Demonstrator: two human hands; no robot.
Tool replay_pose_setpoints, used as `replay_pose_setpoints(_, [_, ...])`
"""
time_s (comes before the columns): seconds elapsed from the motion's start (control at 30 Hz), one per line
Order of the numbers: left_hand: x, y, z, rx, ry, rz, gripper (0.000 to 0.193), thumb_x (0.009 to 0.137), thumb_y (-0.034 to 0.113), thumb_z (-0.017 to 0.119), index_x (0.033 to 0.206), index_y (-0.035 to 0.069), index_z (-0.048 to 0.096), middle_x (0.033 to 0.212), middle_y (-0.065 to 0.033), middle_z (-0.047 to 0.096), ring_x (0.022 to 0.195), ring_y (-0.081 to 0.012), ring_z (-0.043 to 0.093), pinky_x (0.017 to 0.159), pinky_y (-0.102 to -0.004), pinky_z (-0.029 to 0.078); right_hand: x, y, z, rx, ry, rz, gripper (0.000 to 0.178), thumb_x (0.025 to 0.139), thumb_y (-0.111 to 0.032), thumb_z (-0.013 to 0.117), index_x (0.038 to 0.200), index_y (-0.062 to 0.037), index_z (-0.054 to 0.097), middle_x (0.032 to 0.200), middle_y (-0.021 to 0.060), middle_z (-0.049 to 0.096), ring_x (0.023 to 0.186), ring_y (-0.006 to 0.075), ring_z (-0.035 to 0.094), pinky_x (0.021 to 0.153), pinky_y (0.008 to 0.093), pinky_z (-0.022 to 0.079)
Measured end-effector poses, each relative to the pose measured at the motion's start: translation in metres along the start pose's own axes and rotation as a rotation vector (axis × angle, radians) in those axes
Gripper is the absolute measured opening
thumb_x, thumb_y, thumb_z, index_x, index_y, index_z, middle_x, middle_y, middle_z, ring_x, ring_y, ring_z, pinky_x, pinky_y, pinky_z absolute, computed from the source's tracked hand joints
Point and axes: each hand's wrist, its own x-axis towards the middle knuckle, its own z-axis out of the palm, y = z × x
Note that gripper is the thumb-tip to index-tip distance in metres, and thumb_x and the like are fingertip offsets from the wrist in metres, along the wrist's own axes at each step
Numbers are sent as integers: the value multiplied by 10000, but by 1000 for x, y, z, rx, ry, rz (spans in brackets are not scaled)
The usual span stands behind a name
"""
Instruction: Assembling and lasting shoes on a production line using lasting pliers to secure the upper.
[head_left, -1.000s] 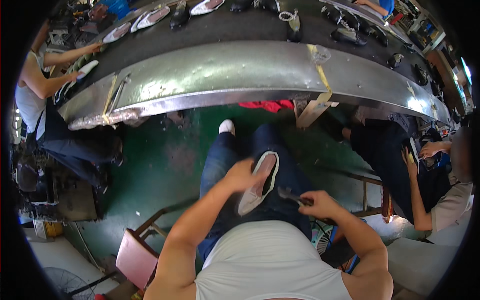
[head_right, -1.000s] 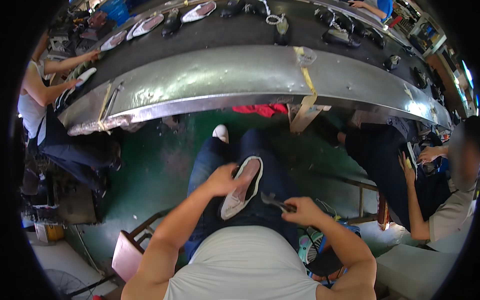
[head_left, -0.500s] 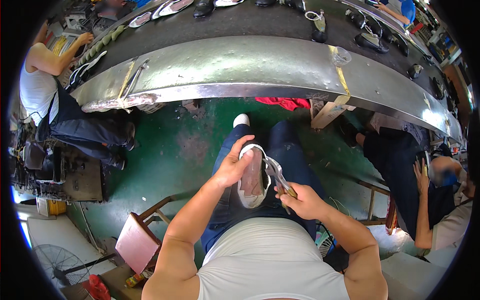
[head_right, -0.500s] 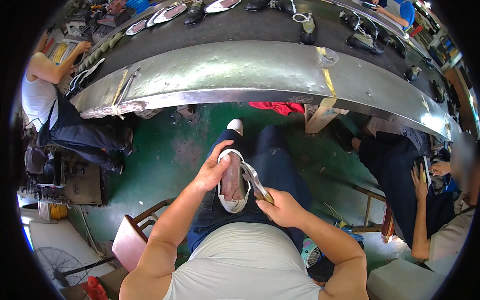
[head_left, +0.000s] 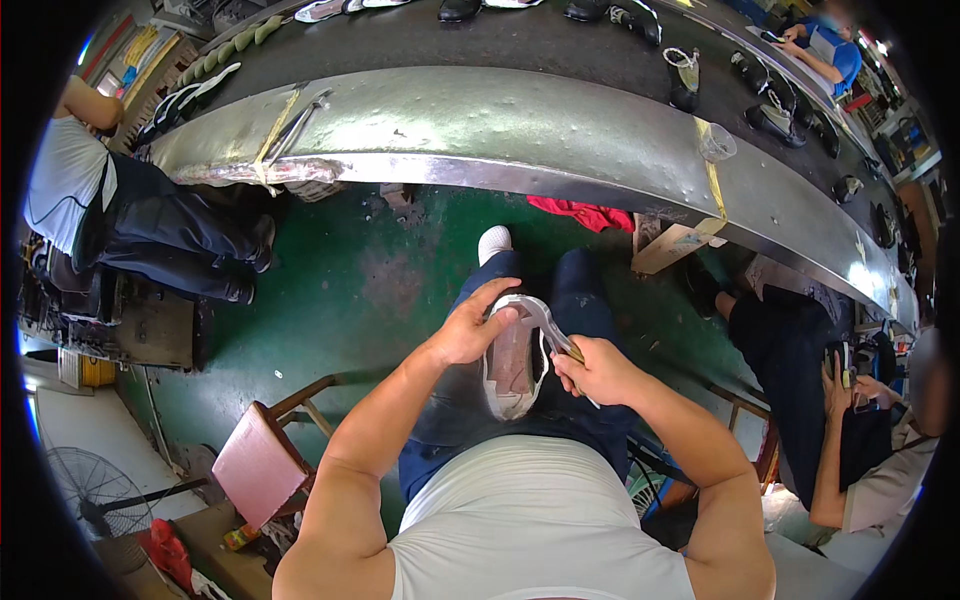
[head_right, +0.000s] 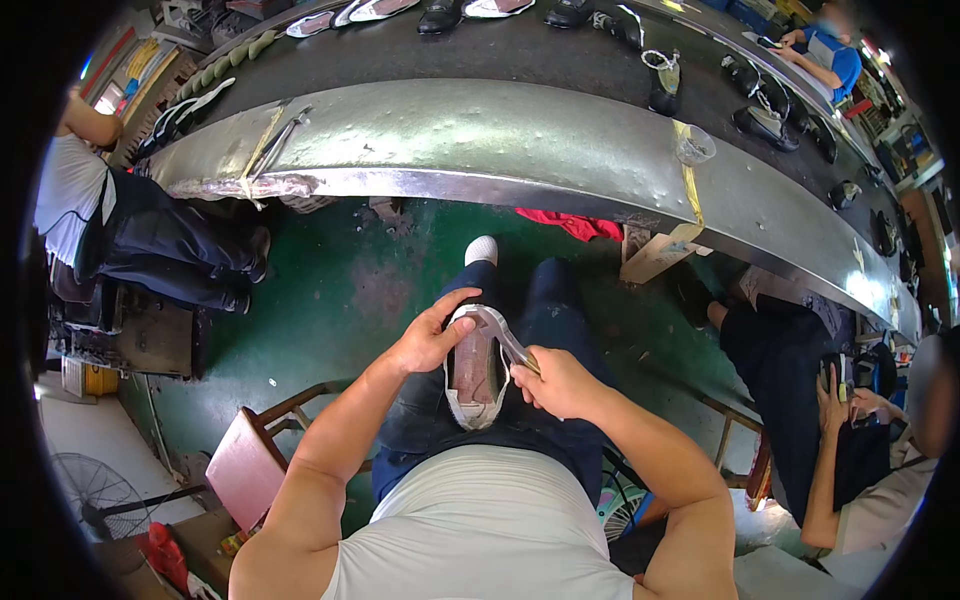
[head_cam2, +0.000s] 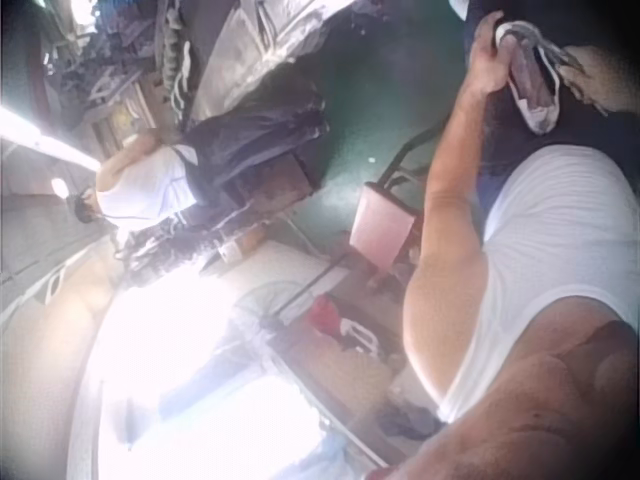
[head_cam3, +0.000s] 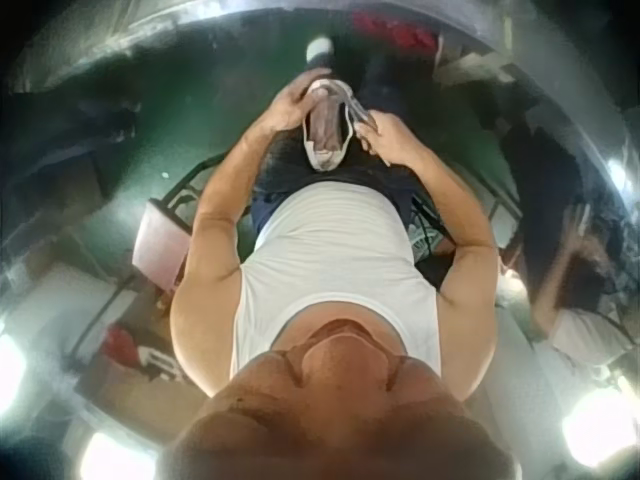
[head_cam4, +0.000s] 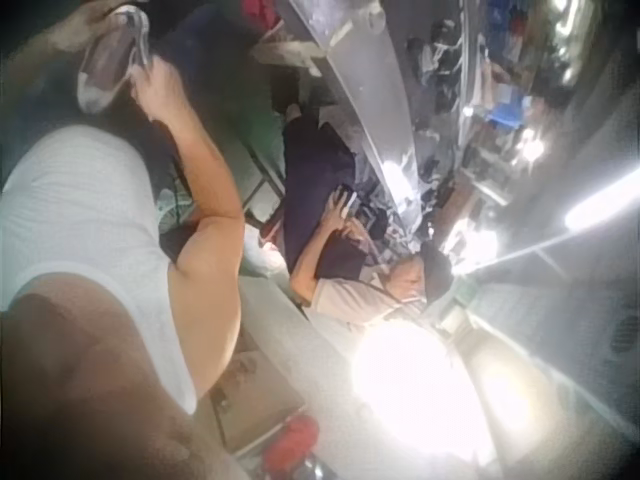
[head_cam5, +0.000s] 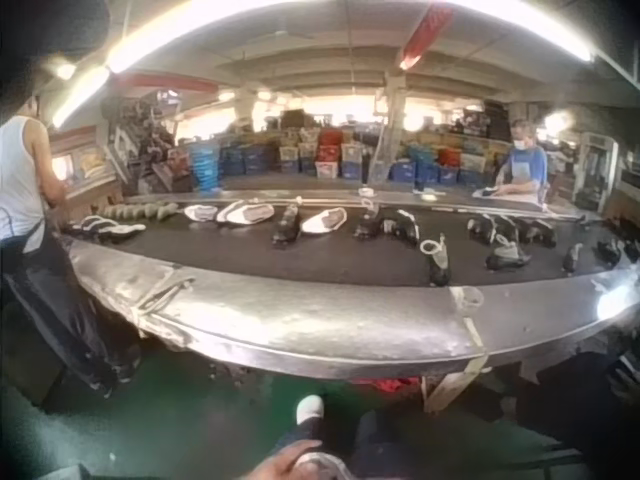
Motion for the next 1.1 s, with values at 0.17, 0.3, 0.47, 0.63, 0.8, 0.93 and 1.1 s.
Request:
replay_pose_setpoints(0.17, [6, -30, -7, -156, 47, -69, 436, 1002, 120, 580, 1422, 56, 482, 1230, -70, 612, 1115, -153, 565, 1003, -308, 449, 48, 52, 44, -291, 395, -350, 250, 965, -232, 625, 985, 16, 601, 843, 228, 666, 783, 447, 646, 696, 474, 518])
replay_pose_setpoints(0.3, [5, -27, -7, -197, 47, -32, 417, 1000, 91, 572, 1410, 63, 503, 1216, -54, 617, 1109, -145, 567, 1000, -303, 452, 43, 54, 48, -238, 495, -426, 277, 967, -233, 615, 1092, 14, 619, 919, 240, 667, 848, 444, 650, 747, 474, 521])
replay_pose_setpoints(0.47, [-10, -10, 0, -529, 168, -219, 421, 973, 71, 607, 1385, 80, 522, 1340, -95, 535, 1199, -163, 524, 1039, -315, 426, 8, 13, 18, -307, 215, -381, 257, 941, -187, 649, 1109, 8, 641, 939, 199, 675, 841, 392, 663, 741, 423, 522])
replay_pose_setpoints(0.63, [-27, 28, 2, -311, 243, 207, 620, 839, -119, 606, 1419, 48, 463, 1469, -144, 429, 1352, -227, 455, 1127, -346, 363, -21, 19, 12, 19, 404, -505, 230, 957, -165, 639, 1124, -8, 627, 838, 89, 638, 717, 162, 606, 691, 307, 492])
replay_pose_setpoints(0.8, [-53, 70, 29, 80, 13, 324, 962, 773, -57, 735, 1558, 18, 185, 1472, -252, 412, 1388, -388, 427, 1157, -415, 332, 7, 12, 28, 358, 444, -577, 317, 1043, -250, 517, 1221, 10, 543, 1066, 99, 675, 949, 153, 624, 865, 304, 491])
replay_pose_setpoints(0.93, [-60, 63, 47, 126, -118, 396, 1101, 756, -108, 700, 1588, 57, -2, 1521, -281, 313, 1391, -476, 371, 1157, -500, 310, -5, 10, 38, 311, 336, -441, 357, 1060, -293, 496, 1207, 31, 525, 1199, 135, 667, 1105, 207, 630, 976, 334, 470])
replay_pose_setpoints(1.1, [-58, 65, 53, 162, -147, 514, 1147, 715, -147, 664, 1580, 49, -64, 1511, -327, 268, 1371, -501, 356, 1154, -545, 287, -8, 21, 49, 330, 408, -545, 367, 1062, -304, 484, 1211, 30, 513, 1204, 151, 671, 1131, 257, 641, 1001, 362, 470])
